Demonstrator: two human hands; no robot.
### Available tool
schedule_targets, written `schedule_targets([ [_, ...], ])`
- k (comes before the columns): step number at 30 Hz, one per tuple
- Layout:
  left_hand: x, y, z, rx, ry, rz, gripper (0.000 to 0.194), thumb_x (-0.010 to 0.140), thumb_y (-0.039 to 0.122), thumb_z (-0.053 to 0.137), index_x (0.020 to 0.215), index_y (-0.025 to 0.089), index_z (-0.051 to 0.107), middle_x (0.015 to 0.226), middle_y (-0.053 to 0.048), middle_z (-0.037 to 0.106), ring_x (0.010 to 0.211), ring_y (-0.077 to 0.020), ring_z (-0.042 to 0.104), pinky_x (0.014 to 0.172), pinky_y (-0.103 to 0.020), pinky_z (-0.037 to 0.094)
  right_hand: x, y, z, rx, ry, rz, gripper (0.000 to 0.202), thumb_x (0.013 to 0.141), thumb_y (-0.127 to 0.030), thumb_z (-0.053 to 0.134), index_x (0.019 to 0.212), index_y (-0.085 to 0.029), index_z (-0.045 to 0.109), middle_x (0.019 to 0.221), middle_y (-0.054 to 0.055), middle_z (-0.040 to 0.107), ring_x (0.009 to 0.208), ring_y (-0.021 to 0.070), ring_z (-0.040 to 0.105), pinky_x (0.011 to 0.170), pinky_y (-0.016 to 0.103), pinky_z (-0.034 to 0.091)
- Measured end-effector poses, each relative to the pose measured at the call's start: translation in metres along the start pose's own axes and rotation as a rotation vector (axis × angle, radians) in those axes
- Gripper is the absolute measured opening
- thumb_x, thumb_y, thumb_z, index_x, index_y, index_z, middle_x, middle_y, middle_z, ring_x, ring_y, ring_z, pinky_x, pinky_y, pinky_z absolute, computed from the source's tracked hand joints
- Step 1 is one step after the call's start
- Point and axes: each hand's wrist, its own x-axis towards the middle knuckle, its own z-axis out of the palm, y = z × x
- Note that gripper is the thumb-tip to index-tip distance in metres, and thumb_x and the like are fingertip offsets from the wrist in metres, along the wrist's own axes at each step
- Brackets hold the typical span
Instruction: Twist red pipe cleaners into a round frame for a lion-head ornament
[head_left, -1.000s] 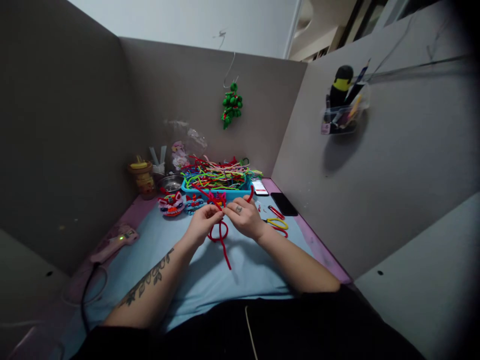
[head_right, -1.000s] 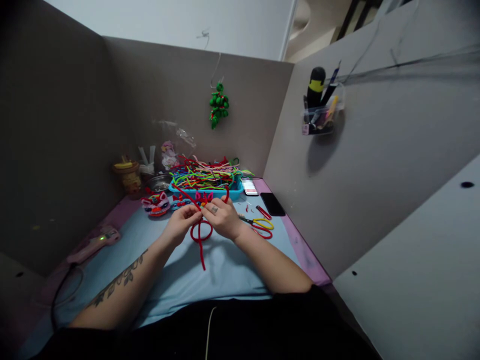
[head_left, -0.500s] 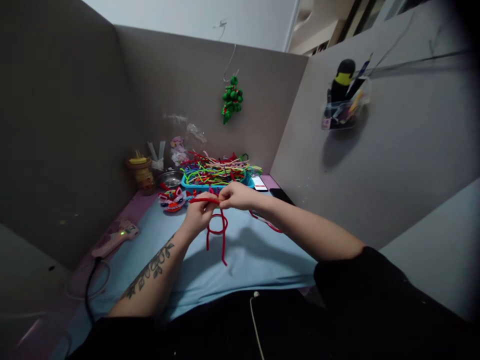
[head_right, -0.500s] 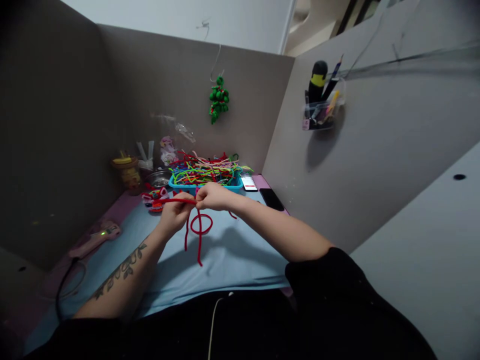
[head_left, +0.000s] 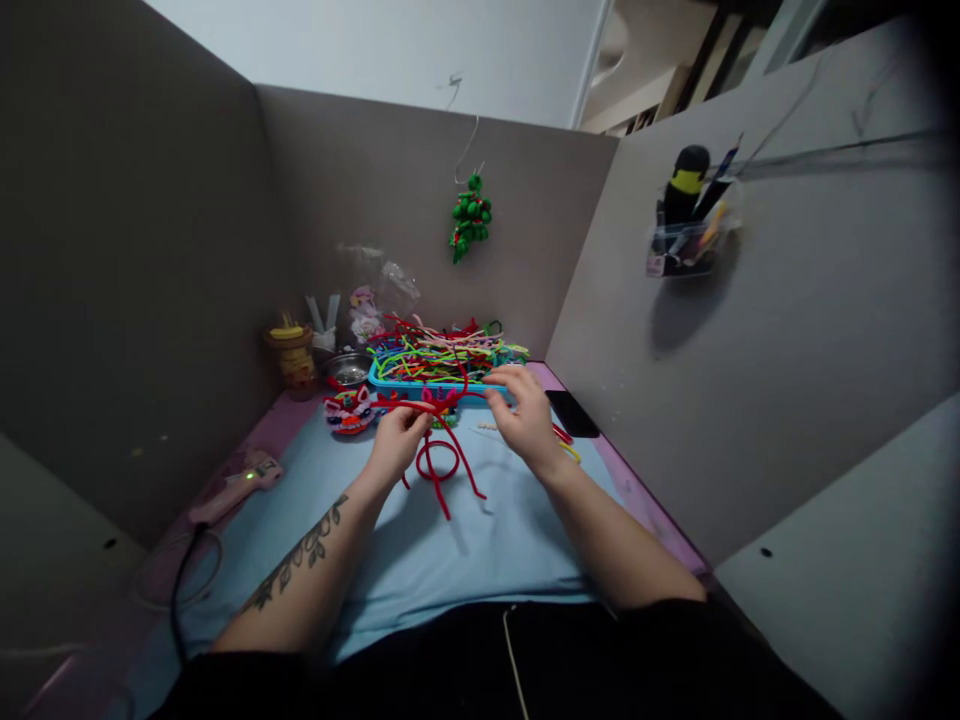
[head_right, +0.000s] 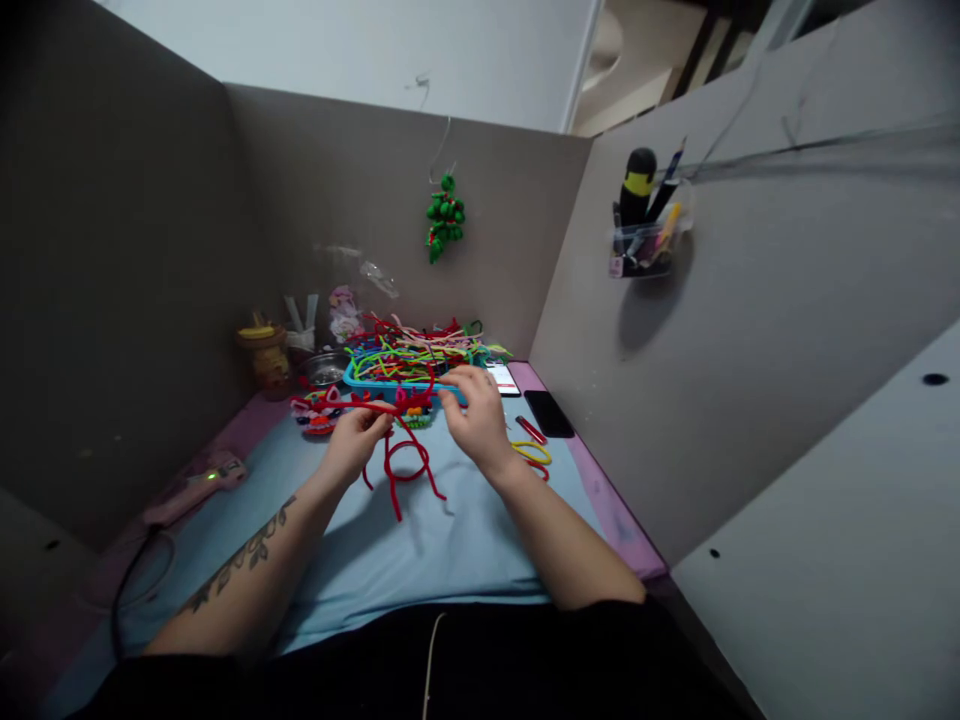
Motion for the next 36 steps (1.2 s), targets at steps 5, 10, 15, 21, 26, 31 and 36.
schedule_targets([
  [5,-0.005,0.002,0.002,0.133,0.023,0.111,0.021,0.075,0.032,0.055,0.082,0.014,0.064,0.073,-0.003,0.063,0.064,-0.0141,0.056,0.060,-0.024,0.044,-0.014,0.012,0.029,-0.199,-0.339,0.111,0.019,0.085,-0.033,0.053,0.083,-0.021,0.068,0.082,0.005,0.067,0.083,0.0197,0.057,0.071,0.030,0.038],
  [10,-0.007,0.002,0.003,0.262,0.048,0.156,0.020,0.076,0.033,0.055,0.081,0.015,0.064,0.072,-0.004,0.062,0.064,-0.0142,0.054,0.056,-0.023,0.041,-0.018,0.016,0.037,-0.185,-0.347,0.123,0.021,0.088,-0.030,0.047,0.084,-0.022,0.067,0.077,0.002,0.065,0.076,0.0160,0.056,0.064,0.027,0.034],
  [15,-0.008,0.004,0.004,0.303,-0.015,0.220,0.020,0.076,0.035,0.055,0.067,0.017,0.060,0.065,-0.002,0.057,0.062,-0.0131,0.050,0.055,-0.022,0.037,-0.014,0.018,0.027,-0.291,-0.312,-0.018,0.016,0.086,-0.030,0.053,0.085,-0.024,0.067,0.083,0.003,0.065,0.086,0.0189,0.052,0.073,0.031,0.032],
  [21,-0.010,0.012,0.002,0.190,-0.313,0.008,0.026,0.075,0.038,0.055,0.059,0.017,0.049,0.054,0.003,0.046,0.050,-0.0098,0.043,0.049,-0.021,0.033,0.002,0.034,0.022,-0.355,-0.380,-0.311,0.014,0.085,-0.023,0.054,0.081,-0.024,0.068,0.092,0.004,0.066,0.096,0.0220,0.046,0.082,0.039,0.028],
  [26,-0.007,0.010,-0.001,0.162,-0.226,-0.018,0.028,0.075,0.041,0.055,0.061,0.017,0.050,0.053,0.004,0.043,0.049,-0.0094,0.039,0.047,-0.021,0.029,-0.007,0.040,0.022,-0.208,-0.111,-0.255,0.022,0.087,-0.027,0.050,0.104,-0.025,0.064,0.113,0.007,0.059,0.106,0.0237,0.045,0.088,0.040,0.033],
  [31,-0.005,0.008,0.000,0.231,-0.029,0.063,0.030,0.075,0.042,0.054,0.058,0.017,0.052,0.054,0.003,0.045,0.053,-0.0109,0.040,0.051,-0.023,0.030,-0.032,0.022,0.016,-0.037,0.141,-0.139,0.025,0.087,-0.024,0.043,0.102,-0.022,0.063,0.094,0.009,0.061,0.096,0.0240,0.052,0.088,0.043,0.038],
  [36,-0.006,0.008,0.001,0.192,0.021,0.077,0.028,0.076,0.040,0.054,0.059,0.017,0.051,0.056,0.003,0.047,0.057,-0.0115,0.043,0.056,-0.023,0.033,-0.039,0.008,0.034,-0.086,-0.133,-0.194,0.022,0.086,-0.024,0.049,0.103,-0.021,0.062,0.101,0.007,0.065,0.102,0.0219,0.050,0.094,0.041,0.034],
])
